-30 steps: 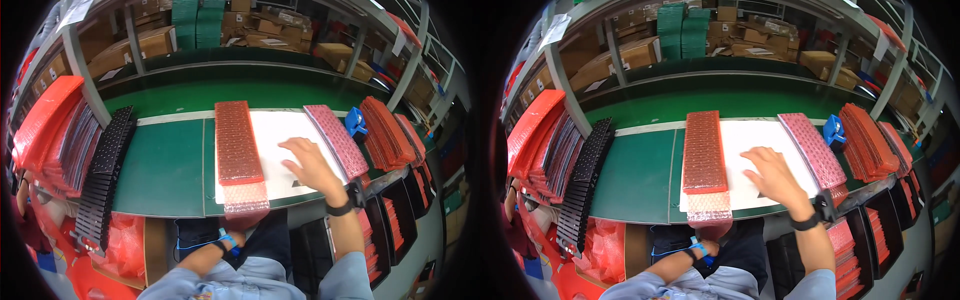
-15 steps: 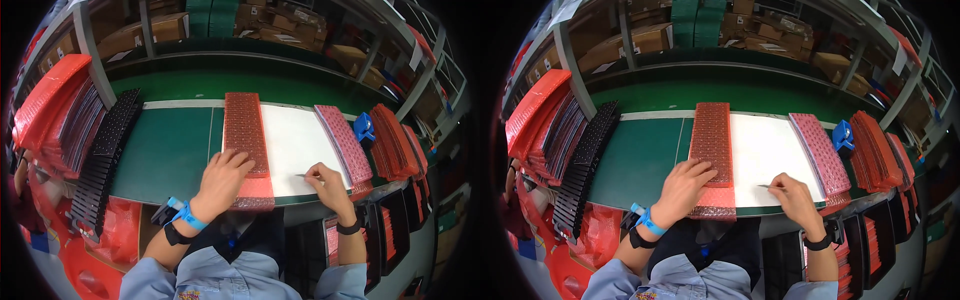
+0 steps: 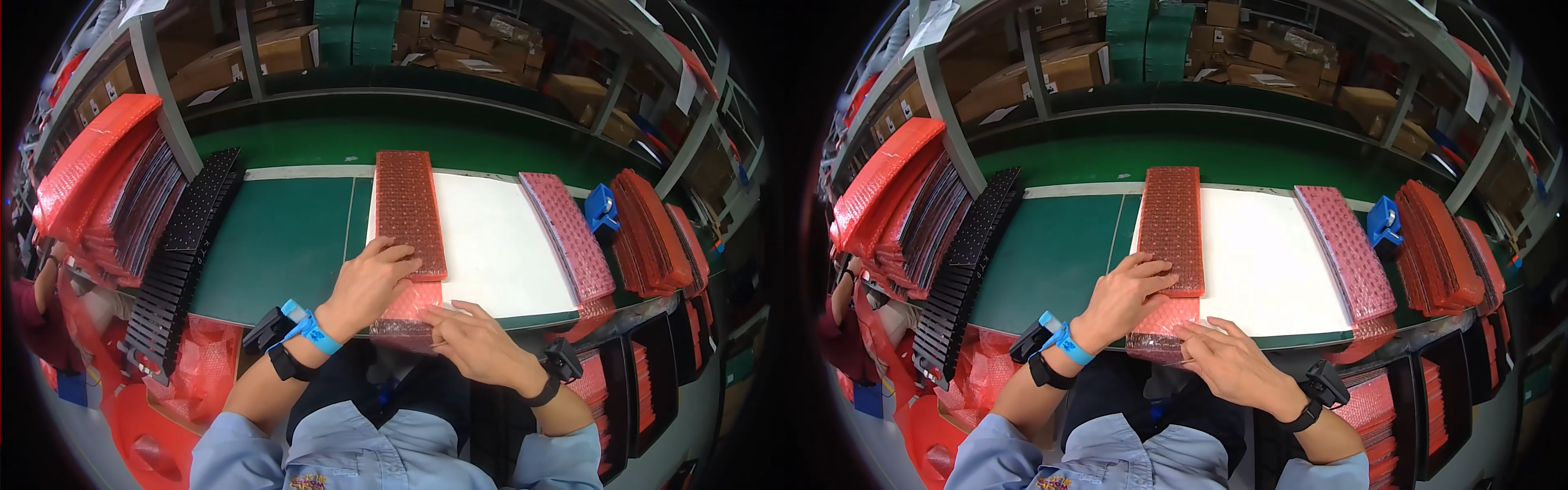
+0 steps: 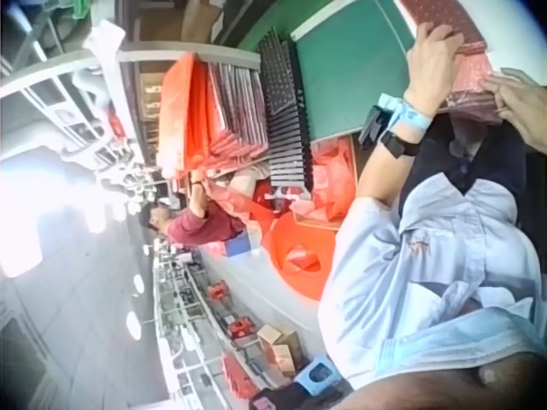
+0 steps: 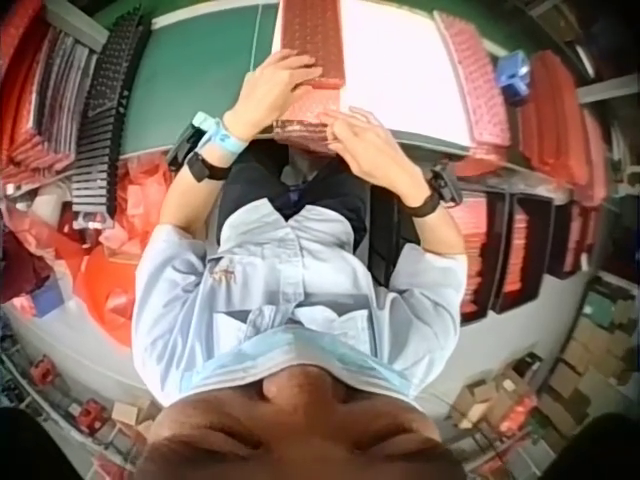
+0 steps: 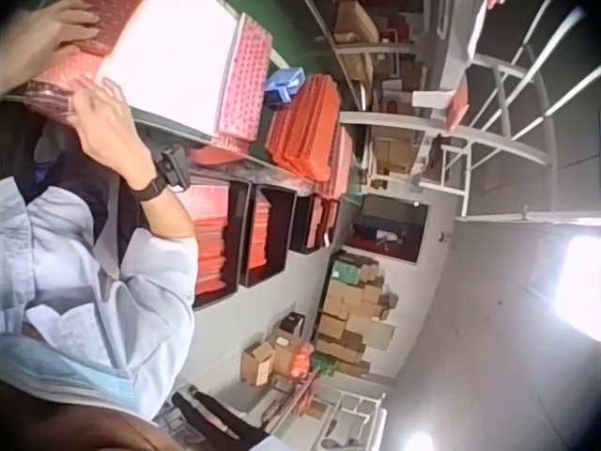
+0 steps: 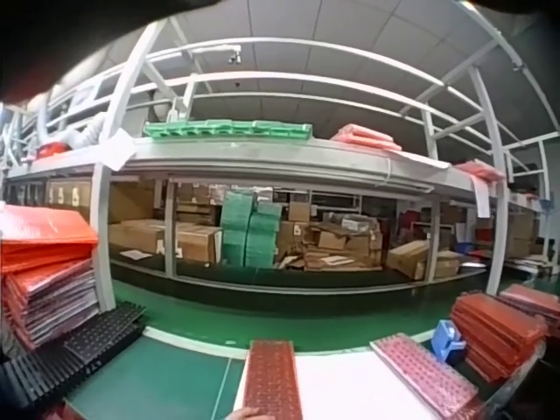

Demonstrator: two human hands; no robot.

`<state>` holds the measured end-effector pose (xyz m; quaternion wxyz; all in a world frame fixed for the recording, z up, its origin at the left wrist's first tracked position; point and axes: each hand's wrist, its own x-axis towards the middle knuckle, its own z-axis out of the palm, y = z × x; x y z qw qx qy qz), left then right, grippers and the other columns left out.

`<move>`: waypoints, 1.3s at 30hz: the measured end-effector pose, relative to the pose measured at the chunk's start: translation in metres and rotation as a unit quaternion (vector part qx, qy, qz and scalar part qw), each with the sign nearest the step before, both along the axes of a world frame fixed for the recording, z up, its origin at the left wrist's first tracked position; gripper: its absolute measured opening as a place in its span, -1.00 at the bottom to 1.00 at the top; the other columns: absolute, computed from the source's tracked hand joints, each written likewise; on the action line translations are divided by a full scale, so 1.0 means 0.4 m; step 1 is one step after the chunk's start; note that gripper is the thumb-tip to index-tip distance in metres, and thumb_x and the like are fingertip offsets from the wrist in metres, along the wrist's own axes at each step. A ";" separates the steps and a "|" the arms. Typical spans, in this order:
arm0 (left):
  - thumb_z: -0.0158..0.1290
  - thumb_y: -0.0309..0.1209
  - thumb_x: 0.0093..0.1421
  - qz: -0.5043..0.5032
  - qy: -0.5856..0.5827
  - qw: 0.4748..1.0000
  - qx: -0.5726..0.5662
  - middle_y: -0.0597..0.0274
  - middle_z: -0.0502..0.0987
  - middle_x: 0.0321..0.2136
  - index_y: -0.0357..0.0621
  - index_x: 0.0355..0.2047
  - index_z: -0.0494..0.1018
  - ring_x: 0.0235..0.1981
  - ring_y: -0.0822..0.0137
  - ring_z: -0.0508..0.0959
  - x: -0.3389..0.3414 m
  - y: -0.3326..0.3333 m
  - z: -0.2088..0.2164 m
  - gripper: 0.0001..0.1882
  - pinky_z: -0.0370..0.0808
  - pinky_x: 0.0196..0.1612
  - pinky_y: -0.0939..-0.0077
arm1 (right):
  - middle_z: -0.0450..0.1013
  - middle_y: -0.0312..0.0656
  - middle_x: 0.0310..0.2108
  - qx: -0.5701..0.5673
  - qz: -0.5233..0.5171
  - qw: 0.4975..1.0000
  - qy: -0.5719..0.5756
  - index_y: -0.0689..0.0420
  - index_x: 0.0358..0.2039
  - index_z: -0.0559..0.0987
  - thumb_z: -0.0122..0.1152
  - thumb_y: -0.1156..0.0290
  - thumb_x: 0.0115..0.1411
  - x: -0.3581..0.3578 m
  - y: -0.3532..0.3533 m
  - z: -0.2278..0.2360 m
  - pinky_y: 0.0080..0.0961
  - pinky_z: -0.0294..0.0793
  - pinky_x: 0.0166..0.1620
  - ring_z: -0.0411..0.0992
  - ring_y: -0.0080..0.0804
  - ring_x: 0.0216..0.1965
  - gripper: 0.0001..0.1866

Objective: The person wraps circuit boards by placing each one onto a red bubble wrap sheet, folding the sheet over the board, and pressing the edges to secure it. After wrapping each board, the person stacks the finished items and pulls a new bubble wrap sheet from a pile to repeat the process.

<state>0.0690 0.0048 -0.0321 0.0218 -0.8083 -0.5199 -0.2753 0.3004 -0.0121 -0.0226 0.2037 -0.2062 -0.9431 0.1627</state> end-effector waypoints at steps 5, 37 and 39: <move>0.20 -0.30 0.08 -0.003 -0.019 1.000 0.015 0.13 0.48 0.04 -0.12 -0.02 0.52 0.12 0.04 0.41 0.004 -0.048 0.013 -0.56 0.45 0.09 0.21 | 0.51 -0.08 -0.14 -0.066 -0.032 0.997 -0.009 0.18 -0.28 0.47 0.23 0.51 0.14 0.019 0.031 0.045 -0.20 0.41 0.04 0.47 -0.14 -0.04 -0.85; 0.10 -0.58 0.03 -0.078 -0.115 0.988 0.068 0.05 0.51 -0.07 -0.32 -0.10 0.49 0.00 0.06 0.49 0.078 -0.185 -0.101 -0.64 0.45 0.07 0.26 | 0.40 -0.20 -0.43 0.097 -0.005 0.995 -0.015 0.02 -0.22 0.64 0.22 0.56 -0.11 -0.116 0.106 0.010 -0.35 0.49 -0.29 0.44 -0.21 -0.33 -0.63; 0.14 -0.57 0.02 -0.060 -0.112 0.986 0.108 0.10 0.56 -0.14 -0.26 -0.15 0.54 -0.05 0.09 0.54 0.079 -0.179 -0.108 -0.68 0.50 0.01 0.29 | 0.41 -0.20 -0.42 0.097 -0.064 0.992 -0.053 0.02 -0.21 0.65 0.23 0.55 -0.05 -0.019 0.117 0.011 -0.34 0.47 -0.30 0.43 -0.21 -0.36 -0.66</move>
